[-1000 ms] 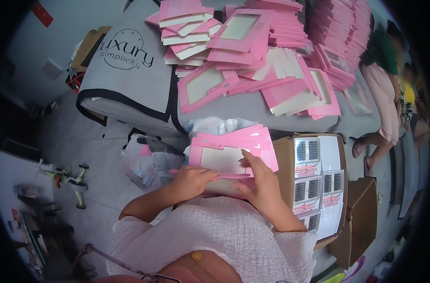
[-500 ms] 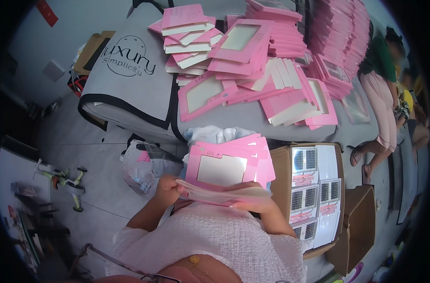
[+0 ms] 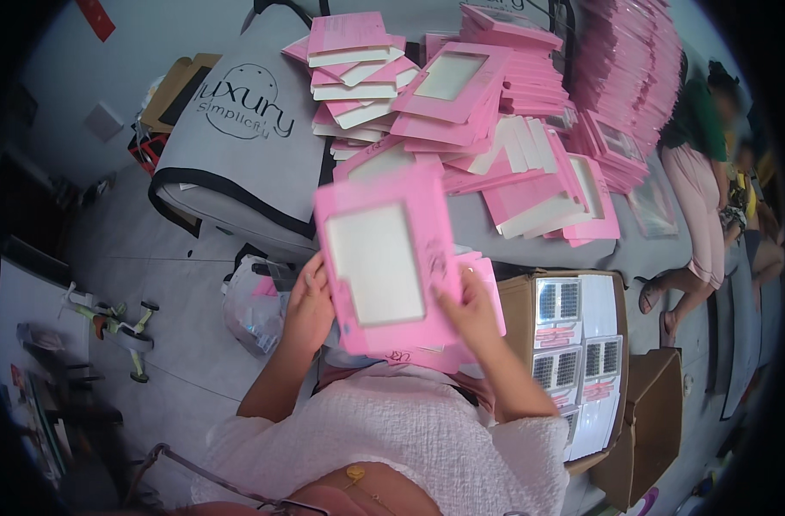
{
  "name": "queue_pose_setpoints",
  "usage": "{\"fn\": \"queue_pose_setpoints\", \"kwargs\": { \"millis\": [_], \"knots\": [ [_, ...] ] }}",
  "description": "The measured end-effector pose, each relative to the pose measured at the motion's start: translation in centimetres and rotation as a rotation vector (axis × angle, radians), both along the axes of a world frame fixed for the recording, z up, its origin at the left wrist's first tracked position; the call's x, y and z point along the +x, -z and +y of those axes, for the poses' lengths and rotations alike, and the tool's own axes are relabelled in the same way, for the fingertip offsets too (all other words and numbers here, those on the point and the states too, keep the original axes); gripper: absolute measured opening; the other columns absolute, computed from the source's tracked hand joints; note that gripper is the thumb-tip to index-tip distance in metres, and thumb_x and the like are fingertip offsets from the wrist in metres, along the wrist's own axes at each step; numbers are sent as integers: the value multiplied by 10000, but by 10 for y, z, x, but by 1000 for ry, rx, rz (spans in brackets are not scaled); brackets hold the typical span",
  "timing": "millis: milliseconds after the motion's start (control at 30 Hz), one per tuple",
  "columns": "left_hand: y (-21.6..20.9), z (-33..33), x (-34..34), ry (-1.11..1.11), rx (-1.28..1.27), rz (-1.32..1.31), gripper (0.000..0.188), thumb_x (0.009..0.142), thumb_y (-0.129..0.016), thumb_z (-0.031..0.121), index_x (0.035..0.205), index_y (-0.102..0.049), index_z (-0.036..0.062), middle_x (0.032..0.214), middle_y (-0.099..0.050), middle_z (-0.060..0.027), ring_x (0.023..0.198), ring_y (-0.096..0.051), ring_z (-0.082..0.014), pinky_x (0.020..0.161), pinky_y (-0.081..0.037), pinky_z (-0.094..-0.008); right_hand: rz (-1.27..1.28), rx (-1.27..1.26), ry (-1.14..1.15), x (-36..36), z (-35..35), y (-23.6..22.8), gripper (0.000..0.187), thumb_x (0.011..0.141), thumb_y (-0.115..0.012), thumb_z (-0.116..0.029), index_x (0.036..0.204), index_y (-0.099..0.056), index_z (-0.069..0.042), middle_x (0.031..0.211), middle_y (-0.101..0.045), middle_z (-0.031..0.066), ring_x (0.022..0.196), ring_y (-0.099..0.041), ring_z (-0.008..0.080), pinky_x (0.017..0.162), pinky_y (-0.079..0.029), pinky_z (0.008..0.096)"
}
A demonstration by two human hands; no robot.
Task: The person assembles pink cardboard frames by inserting white inserts into the pink frames and stacking them. The person handles the frames one at a time, aligning the inserts and placing the completed units into a growing stack on the table.
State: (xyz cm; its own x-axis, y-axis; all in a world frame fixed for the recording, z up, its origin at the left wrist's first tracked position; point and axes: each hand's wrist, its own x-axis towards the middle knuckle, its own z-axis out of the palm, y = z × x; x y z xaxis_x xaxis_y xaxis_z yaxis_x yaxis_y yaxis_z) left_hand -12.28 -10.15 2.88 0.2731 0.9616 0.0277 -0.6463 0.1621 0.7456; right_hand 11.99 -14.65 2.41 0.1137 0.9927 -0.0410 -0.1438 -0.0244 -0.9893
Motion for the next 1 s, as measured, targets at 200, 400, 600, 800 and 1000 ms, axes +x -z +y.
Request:
{"fn": "queue_pose_setpoints", "kwargs": {
  "millis": [200, 400, 600, 800, 1000],
  "knots": [
    [26, 19, 8, 11, 139, 375, 444, 992, -422, 252, 1346, -339, -3, 1389, -376, -157, 1278, -395, -257, 1057, -329, -379, -390, 199, 315, 67, 167, -104, 540, 852, -649, -283, 1251, -465, 31, 1048, -612, 130, 937, -594, 189, 767, -486, 309],
    [99, 17, -2, -254, 326, 974, 458, 837, -620, 76, 1265, -466, 28, 1246, -485, -149, 1136, -499, -246, 921, -433, -321, -1398, 531, 487, 58, 149, -83, 349, 810, -644, -208, 1090, -541, -25, 995, -576, 181, 911, -567, 370, 759, -472, 427],
    [150, -4, -24, -148, 208, 1119, 344, 745, -713, 109, 1052, -582, 28, 991, -579, -112, 763, -581, -180, 657, -477, -295, -1138, 320, 48, 31, 39, 44, 293, 778, -630, -86, 1063, -604, -18, 1091, -590, 174, 1045, -543, 362, 928, -424, 428],
    [108, -17, -18, -156, 160, 1121, 260, 746, -746, 96, 954, -608, 25, 738, -583, -27, 618, -536, -88, 563, -439, -236, -1602, 43, 315, 7, -14, 79, 777, 804, -651, -359, 1406, -293, -22, 1444, -266, 236, 1299, -354, 379, 1058, -273, 501],
    [104, -14, -17, 91, 55, 991, 236, 775, -743, 157, 899, -599, 15, 606, -591, -28, 526, -517, -71, 498, -398, -230, -453, -322, 457, 46, -27, 125, 679, 889, -601, -294, 1388, -284, 38, 1348, -420, 226, 1242, -431, 324, 1003, -370, 339]
  ]
}}
